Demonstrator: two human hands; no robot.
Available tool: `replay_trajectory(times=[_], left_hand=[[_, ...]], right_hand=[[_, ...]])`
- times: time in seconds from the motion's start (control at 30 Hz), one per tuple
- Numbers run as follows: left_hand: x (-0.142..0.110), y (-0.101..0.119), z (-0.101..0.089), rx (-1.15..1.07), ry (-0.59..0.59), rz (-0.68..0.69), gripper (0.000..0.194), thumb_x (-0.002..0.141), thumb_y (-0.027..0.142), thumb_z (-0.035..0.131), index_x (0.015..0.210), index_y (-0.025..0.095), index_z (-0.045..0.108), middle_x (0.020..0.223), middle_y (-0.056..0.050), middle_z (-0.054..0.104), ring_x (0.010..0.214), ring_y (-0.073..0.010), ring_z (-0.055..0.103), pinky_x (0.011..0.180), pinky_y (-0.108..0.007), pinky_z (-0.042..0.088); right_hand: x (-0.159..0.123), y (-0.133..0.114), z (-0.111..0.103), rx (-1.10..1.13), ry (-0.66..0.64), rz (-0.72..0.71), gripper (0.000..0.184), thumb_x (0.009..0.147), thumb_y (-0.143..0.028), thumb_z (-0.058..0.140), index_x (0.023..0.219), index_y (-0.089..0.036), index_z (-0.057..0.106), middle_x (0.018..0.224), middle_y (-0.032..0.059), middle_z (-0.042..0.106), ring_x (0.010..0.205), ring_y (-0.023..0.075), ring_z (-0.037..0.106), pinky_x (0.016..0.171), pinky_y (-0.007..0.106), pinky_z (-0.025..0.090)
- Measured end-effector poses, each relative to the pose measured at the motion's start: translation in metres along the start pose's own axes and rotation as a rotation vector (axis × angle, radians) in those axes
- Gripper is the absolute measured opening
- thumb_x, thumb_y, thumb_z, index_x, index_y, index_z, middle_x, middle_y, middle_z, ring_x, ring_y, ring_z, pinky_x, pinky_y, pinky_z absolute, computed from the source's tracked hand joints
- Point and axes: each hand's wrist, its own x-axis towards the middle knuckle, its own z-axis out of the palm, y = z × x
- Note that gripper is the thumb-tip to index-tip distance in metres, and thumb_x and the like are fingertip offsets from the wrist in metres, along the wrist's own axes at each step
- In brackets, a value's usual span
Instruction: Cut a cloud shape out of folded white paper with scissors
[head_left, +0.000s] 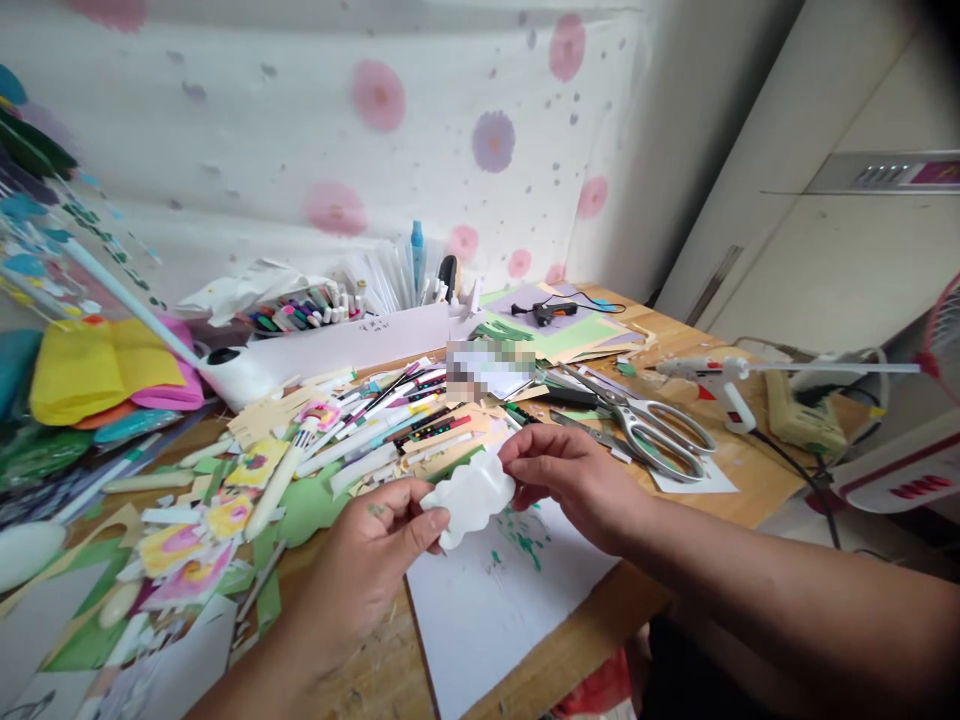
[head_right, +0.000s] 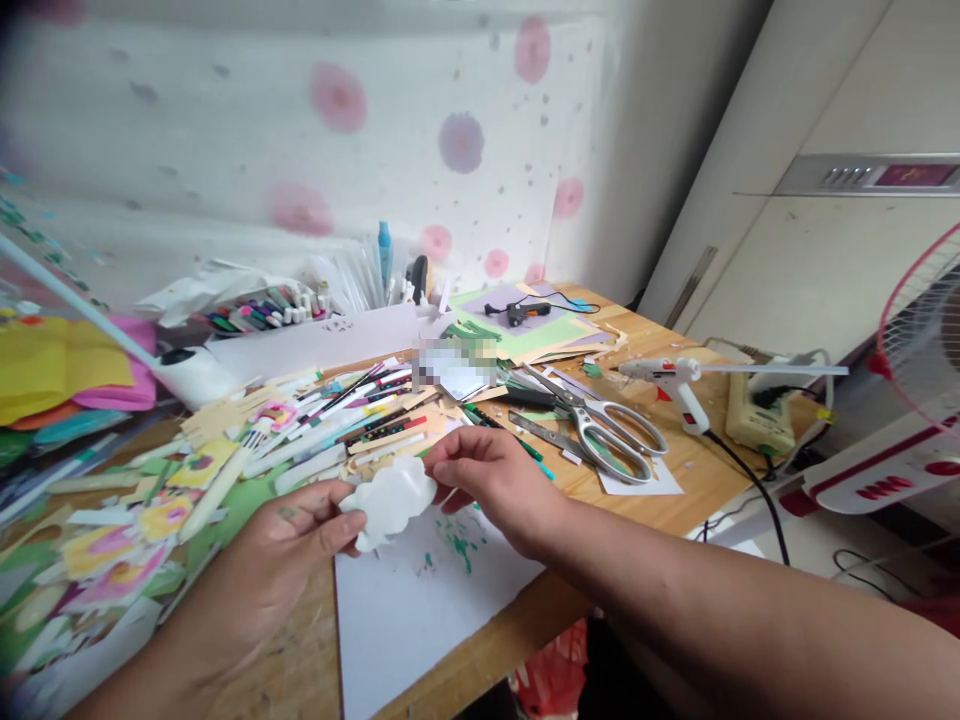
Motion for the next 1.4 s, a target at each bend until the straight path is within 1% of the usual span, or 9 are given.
replay_trajectory(times=[0.17, 0.33, 0.4, 0.63, 0.93, 1.07, 1.13, 1.3, 1.4], left_hand=[[-0.002, -0.001, 0.001, -0.034, 0.009, -0.014, 0.014, 0.080, 0.033, 0.065, 0.075, 0.020, 0.066, 0.067, 0.002, 0.059, 0.066, -0.0145, 0.051, 0.061, -0.024, 0.038], [-0.003, 0.009, 0.008, -0.460, 0.026, -0.062, 0.019, 0.086, 0.035, 0.056, 0.083, 0.018, 0.066, 0.078, -0.003, 0.066, 0.075, -0.0188, 0.058, 0.071, -0.032, 0.047], [-0.003, 0.011, 0.009, -0.537, 0.064, -0.076, 0.022, 0.088, 0.035, 0.053, 0.082, 0.017, 0.065, 0.078, -0.005, 0.066, 0.075, -0.0199, 0.059, 0.070, -0.034, 0.049], [0.000, 0.001, 0.002, -0.278, -0.005, 0.014, 0.011, 0.083, 0.026, 0.061, 0.076, 0.017, 0.062, 0.072, 0.000, 0.061, 0.073, -0.0158, 0.055, 0.070, -0.029, 0.044], [0.002, 0.000, -0.001, -0.191, 0.003, 0.044, 0.017, 0.083, 0.030, 0.060, 0.072, 0.017, 0.061, 0.069, 0.000, 0.060, 0.068, -0.0149, 0.053, 0.067, -0.029, 0.040], [0.002, -0.002, 0.000, -0.163, -0.006, 0.019, 0.019, 0.082, 0.030, 0.061, 0.068, 0.018, 0.060, 0.065, 0.001, 0.059, 0.067, -0.0143, 0.052, 0.066, -0.027, 0.040], [0.001, -0.001, 0.001, -0.210, 0.019, 0.025, 0.017, 0.082, 0.030, 0.062, 0.070, 0.018, 0.061, 0.067, 0.001, 0.060, 0.068, -0.0147, 0.054, 0.066, -0.027, 0.042], [0.003, 0.005, 0.002, -0.393, 0.230, 0.046, 0.017, 0.081, 0.038, 0.063, 0.081, 0.020, 0.063, 0.081, 0.000, 0.066, 0.078, -0.0169, 0.059, 0.072, -0.030, 0.048], [0.004, 0.006, 0.001, -0.374, 0.188, 0.074, 0.023, 0.076, 0.039, 0.070, 0.088, 0.020, 0.064, 0.088, -0.001, 0.068, 0.084, -0.0165, 0.060, 0.074, -0.026, 0.048]], right_hand=[[-0.002, 0.000, -0.001, -0.057, -0.041, 0.049, 0.033, 0.064, -0.042, 0.078, 0.066, -0.015, 0.058, 0.056, -0.0047, 0.056, 0.049, 0.0082, 0.053, 0.051, 0.023, 0.043], [-0.001, -0.001, 0.002, -0.106, 0.013, -0.003, 0.039, 0.061, -0.045, 0.080, 0.062, -0.016, 0.054, 0.053, -0.0052, 0.055, 0.048, 0.0074, 0.050, 0.050, 0.022, 0.040], [-0.001, 0.000, 0.002, -0.090, 0.034, -0.020, 0.038, 0.062, -0.045, 0.079, 0.062, -0.016, 0.054, 0.054, -0.0050, 0.056, 0.048, 0.0075, 0.050, 0.051, 0.023, 0.040], [-0.002, 0.004, 0.005, -0.118, 0.029, 0.038, 0.042, 0.061, -0.051, 0.078, 0.064, -0.015, 0.056, 0.057, -0.0035, 0.059, 0.050, 0.0081, 0.052, 0.054, 0.024, 0.042], [0.001, 0.005, -0.004, -0.029, -0.005, 0.014, 0.033, 0.069, -0.045, 0.074, 0.073, -0.016, 0.058, 0.065, -0.0032, 0.057, 0.058, 0.0101, 0.055, 0.055, 0.024, 0.044], [0.001, 0.006, -0.003, -0.079, -0.057, 0.039, 0.035, 0.065, -0.044, 0.078, 0.075, -0.015, 0.058, 0.067, -0.0029, 0.057, 0.059, 0.0095, 0.052, 0.054, 0.023, 0.042], [0.002, 0.007, -0.002, -0.125, -0.048, 0.025, 0.036, 0.063, -0.042, 0.079, 0.070, -0.015, 0.057, 0.062, -0.0040, 0.055, 0.056, 0.0083, 0.050, 0.054, 0.022, 0.041], [0.004, 0.004, -0.004, -0.098, 0.004, -0.042, 0.034, 0.062, -0.040, 0.079, 0.067, -0.017, 0.055, 0.059, -0.0054, 0.054, 0.054, 0.0083, 0.049, 0.056, 0.024, 0.041], [0.005, 0.004, -0.004, -0.061, -0.011, -0.009, 0.031, 0.062, -0.037, 0.079, 0.066, -0.017, 0.055, 0.061, -0.0049, 0.055, 0.056, 0.0088, 0.050, 0.058, 0.025, 0.043]])
